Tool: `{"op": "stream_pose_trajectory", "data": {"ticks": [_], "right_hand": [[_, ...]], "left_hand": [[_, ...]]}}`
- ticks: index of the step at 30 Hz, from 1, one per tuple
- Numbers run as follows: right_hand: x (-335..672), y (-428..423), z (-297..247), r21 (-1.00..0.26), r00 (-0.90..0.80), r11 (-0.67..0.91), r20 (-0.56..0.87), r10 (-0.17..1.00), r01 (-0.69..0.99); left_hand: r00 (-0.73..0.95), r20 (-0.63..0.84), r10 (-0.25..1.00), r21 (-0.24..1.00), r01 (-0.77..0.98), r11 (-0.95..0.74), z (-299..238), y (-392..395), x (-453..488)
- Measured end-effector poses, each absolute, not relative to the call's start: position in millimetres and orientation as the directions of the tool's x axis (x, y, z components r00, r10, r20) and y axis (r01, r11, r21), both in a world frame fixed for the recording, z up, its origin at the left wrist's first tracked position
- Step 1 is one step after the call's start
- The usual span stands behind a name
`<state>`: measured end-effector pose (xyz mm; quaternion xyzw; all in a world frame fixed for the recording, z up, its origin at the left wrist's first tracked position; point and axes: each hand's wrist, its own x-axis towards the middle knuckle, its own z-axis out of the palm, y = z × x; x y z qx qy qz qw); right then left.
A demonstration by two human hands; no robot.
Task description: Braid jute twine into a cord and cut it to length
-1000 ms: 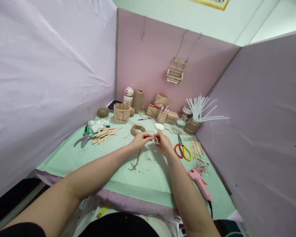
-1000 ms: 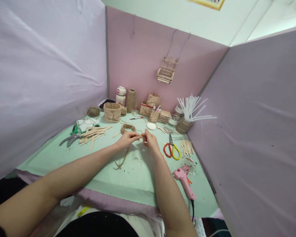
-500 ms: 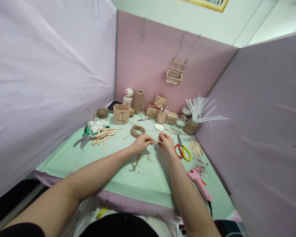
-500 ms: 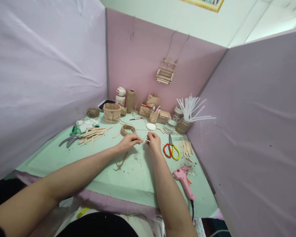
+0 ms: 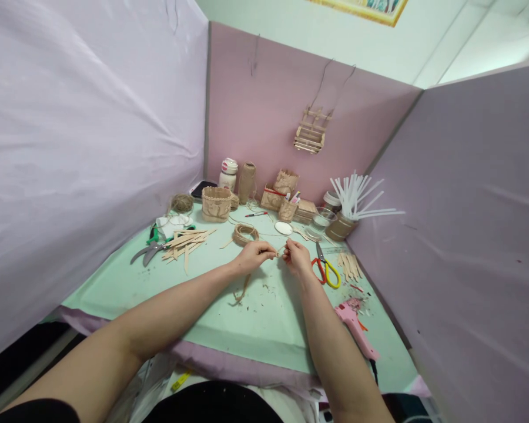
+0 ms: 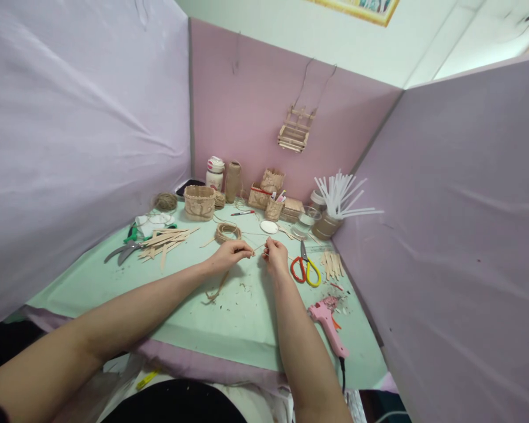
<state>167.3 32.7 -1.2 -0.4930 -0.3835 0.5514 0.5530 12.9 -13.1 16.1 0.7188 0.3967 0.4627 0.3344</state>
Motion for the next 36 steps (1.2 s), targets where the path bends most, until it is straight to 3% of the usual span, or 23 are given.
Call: {"op": "stream_pose_trajectory", "data": {"ticks": [3, 5, 7, 9, 12, 15, 22, 32, 36], "right_hand": [[167.2, 31.3, 0.4, -0.999, 0.17, -0.043, -0.04, 0.985, 0.012], [166.1, 27.0, 4.8, -0.959, 0.238, 0.152, 0.209, 0.948, 0.238], [163.7, 20.7, 10.1, -0.821, 0.151, 0.4, 0.492, 0.857, 0.408], [159.7, 13.8, 14.2, -0.687, -0.043, 0.575, 0.625, 0.78, 0.445], [152.8, 6.2, 14.9, -0.591, -0.263, 0.686, 0.645, 0.718, 0.424], [148.6, 3.8, 12.3, -0.555, -0.333, 0.708, 0.632, 0.7, 0.436], [151.2, 4.3, 15.5, -0.601, -0.282, 0.658, 0.604, 0.745, 0.453], [152.2, 9.3, 13.0, -0.566, -0.31, 0.677, 0.613, 0.727, 0.47], [150.5, 10.7, 10.9, -0.689, -0.248, 0.612, 0.562, 0.789, 0.387]], "left_hand": [[0.183, 0.388, 0.903, 0.859, 0.284, -0.427, 13.4, -9.5, 10.7], [0.113, 0.369, 0.922, 0.871, 0.306, -0.386, 10.6, -5.4, 7.9], [0.051, 0.345, 0.937, 0.878, 0.336, -0.341, 8.3, -1.7, 5.0], [0.013, 0.328, 0.944, 0.878, 0.365, -0.31, 7.3, 0.2, 2.9], [0.004, 0.329, 0.944, 0.87, 0.387, -0.305, 7.7, 0.0, 2.0], [0.009, 0.333, 0.943, 0.866, 0.392, -0.309, 7.8, -0.6, 2.4], [0.051, 0.328, 0.943, 0.854, 0.412, -0.319, 2.1, 4.3, 1.3], [0.055, 0.315, 0.948, 0.856, 0.414, -0.308, 2.4, 4.0, 1.5], [0.04, 0.333, 0.942, 0.848, 0.425, -0.318, 4.2, 3.2, 1.2]]}}
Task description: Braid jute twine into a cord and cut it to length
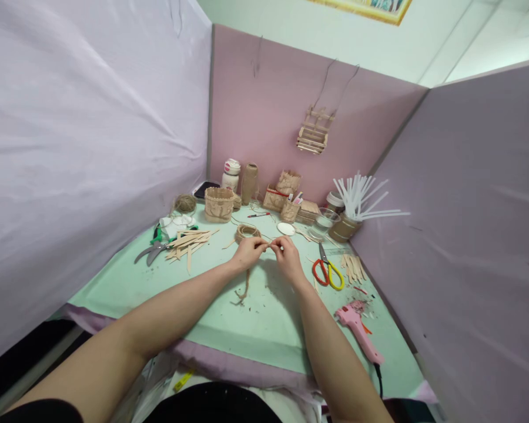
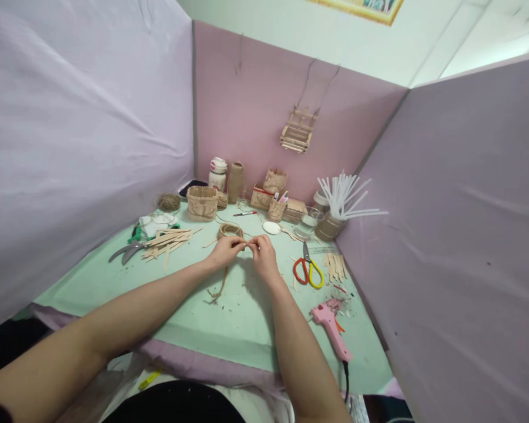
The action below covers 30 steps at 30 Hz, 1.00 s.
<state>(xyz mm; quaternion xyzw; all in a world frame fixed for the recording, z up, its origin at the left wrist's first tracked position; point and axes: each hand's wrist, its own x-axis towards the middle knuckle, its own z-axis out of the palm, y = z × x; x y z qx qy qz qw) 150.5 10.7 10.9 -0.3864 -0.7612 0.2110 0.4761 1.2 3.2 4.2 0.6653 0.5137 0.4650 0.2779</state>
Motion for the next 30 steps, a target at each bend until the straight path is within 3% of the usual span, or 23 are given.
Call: {"op": "stream_pose_trajectory", "data": {"ticks": [5, 12, 19, 30], "right_hand": [[150.0, 14.3, 6.4, -0.945, -0.136, 0.304, 0.288, 0.948, 0.119], [147.2, 16.6, 2.6, -0.989, -0.056, 0.142, 0.144, 0.988, -0.051], [147.2, 11.4, 9.3, -0.985, -0.095, 0.153, 0.16, 0.983, -0.078], [144.8, 8.8, 12.8, -0.959, -0.016, 0.282, 0.282, 0.959, -0.011]], "left_hand": [[0.08, 0.367, 0.927, 0.84, 0.4, -0.367, 9.1, -0.6, 2.8], [0.173, 0.407, 0.897, 0.827, 0.347, -0.442, 13.2, -3.8, 4.9], [0.166, 0.364, 0.916, 0.855, 0.33, -0.4, 15.7, -4.6, 3.1], [0.054, 0.34, 0.939, 0.883, 0.326, -0.339, 11.3, -3.2, 3.5]]}}
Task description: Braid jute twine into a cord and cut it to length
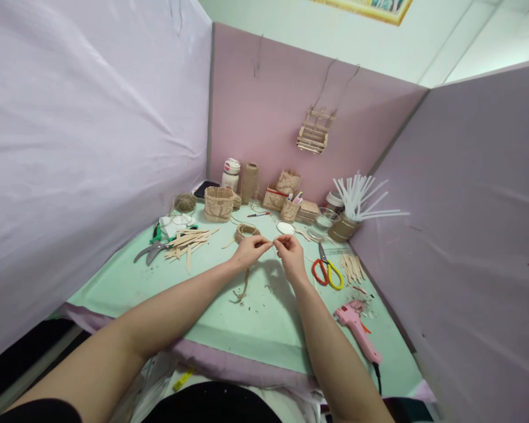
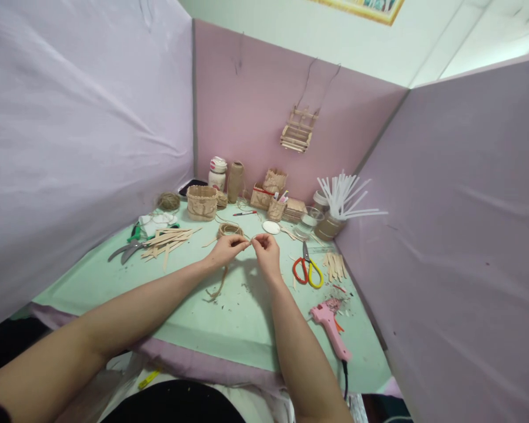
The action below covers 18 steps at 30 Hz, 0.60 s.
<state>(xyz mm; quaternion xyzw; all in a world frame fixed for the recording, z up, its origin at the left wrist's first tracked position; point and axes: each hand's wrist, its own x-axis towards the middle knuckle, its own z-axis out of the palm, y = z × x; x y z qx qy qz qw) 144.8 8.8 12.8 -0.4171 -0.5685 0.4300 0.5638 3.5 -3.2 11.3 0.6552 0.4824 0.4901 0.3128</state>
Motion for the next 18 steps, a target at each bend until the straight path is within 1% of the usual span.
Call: {"op": "stream_pose_trajectory", "data": {"ticks": [5, 12, 18], "right_hand": [[143.7, 5.6, 14.6, -0.927, 0.001, 0.37, 0.371, 0.929, 0.065], [143.1, 6.7, 12.5, -0.96, -0.04, 0.28, 0.28, 0.959, -0.008], [144.1, 8.1, 11.5, -0.971, -0.032, 0.238, 0.238, 0.971, -0.008]], "left_hand": [[-0.009, 0.326, 0.945, 0.912, 0.268, -0.312, 10.7, -3.4, 4.3], [-0.037, 0.269, 0.962, 0.952, 0.164, -0.26, 10.8, -1.3, 6.1], [0.023, 0.238, 0.971, 0.967, 0.083, -0.239, 13.2, -3.5, 6.9]]}}
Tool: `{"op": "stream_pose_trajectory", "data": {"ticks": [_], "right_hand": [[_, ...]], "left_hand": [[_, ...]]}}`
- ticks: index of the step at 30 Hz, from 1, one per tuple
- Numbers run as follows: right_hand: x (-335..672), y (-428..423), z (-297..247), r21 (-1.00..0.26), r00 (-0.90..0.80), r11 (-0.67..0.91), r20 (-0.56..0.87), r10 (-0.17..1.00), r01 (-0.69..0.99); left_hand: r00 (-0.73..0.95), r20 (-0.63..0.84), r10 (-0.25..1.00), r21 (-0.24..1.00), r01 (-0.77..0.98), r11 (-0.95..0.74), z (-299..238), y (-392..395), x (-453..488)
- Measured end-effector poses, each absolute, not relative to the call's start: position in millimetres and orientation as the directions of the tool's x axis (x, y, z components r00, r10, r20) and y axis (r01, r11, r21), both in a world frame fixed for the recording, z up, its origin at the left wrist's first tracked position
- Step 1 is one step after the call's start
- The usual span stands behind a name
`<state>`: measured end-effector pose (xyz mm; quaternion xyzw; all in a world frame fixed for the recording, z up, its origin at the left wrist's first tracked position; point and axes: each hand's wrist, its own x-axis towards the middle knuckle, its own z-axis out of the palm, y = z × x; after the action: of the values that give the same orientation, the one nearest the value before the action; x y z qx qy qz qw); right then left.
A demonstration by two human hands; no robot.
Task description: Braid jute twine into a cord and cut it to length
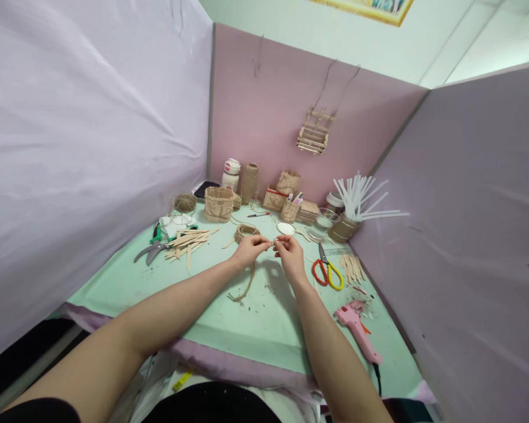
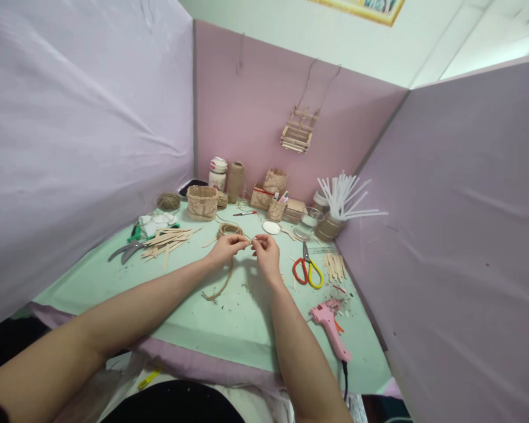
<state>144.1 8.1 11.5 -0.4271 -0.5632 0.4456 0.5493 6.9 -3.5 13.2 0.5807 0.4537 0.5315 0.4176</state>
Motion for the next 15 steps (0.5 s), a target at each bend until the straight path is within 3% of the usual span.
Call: {"op": "stream_pose_trajectory", "data": {"ticks": [9, 15], "right_hand": [[144.0, 6.8, 10.2, -0.963, -0.052, 0.253, 0.249, 0.967, 0.09], [143.7, 3.5, 12.6, -0.914, -0.055, 0.361, 0.357, 0.932, 0.186]], "left_hand": [[0.016, 0.166, 0.986, 0.986, -0.003, -0.166, 10.7, -3.2, 6.0], [-0.041, 0.265, 0.963, 0.964, -0.003, -0.265, 13.2, -3.5, 6.4]]}}
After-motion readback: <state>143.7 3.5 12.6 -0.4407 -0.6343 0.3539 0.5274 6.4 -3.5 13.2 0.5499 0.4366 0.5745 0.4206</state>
